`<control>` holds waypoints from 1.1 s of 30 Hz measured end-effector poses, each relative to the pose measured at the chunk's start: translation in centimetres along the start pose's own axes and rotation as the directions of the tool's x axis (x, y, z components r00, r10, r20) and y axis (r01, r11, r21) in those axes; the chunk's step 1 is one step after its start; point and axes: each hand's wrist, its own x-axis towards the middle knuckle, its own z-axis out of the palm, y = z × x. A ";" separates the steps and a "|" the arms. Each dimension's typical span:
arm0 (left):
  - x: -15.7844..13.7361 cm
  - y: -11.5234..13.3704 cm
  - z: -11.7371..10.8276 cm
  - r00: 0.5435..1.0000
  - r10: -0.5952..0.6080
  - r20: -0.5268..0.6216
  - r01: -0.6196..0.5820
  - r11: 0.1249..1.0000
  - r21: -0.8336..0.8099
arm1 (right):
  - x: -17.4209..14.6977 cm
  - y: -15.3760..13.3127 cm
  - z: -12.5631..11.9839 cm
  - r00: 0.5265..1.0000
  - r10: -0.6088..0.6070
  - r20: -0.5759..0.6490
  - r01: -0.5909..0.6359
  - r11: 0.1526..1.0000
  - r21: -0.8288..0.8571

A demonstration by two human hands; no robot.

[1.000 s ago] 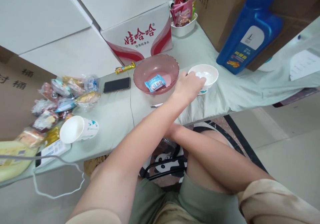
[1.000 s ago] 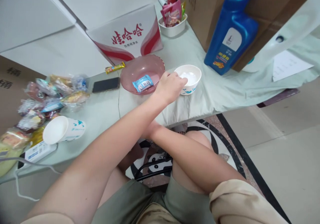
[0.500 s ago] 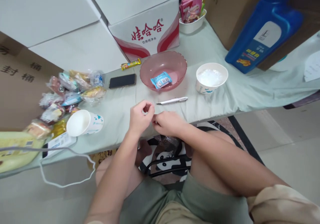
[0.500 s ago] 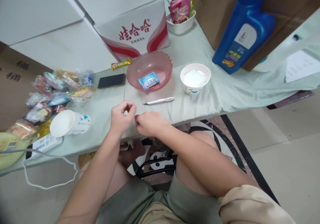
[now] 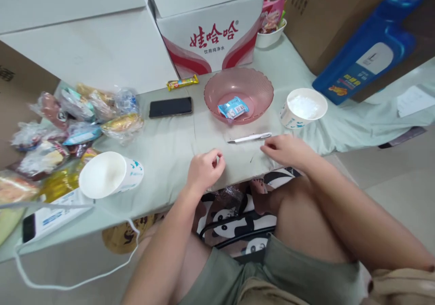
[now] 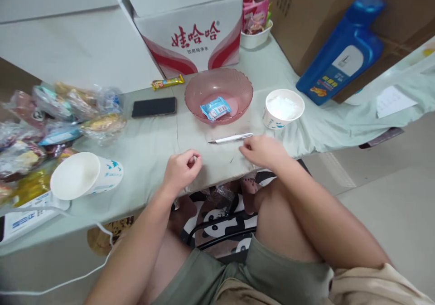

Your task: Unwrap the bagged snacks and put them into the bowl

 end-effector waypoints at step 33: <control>-1.2 -0.6 -2.1 0.996 -0.072 0.047 0.074 0.996 -0.041 | 3.6 -2.3 -5.1 0.686 -0.247 -0.685 0.247 0.964 -0.101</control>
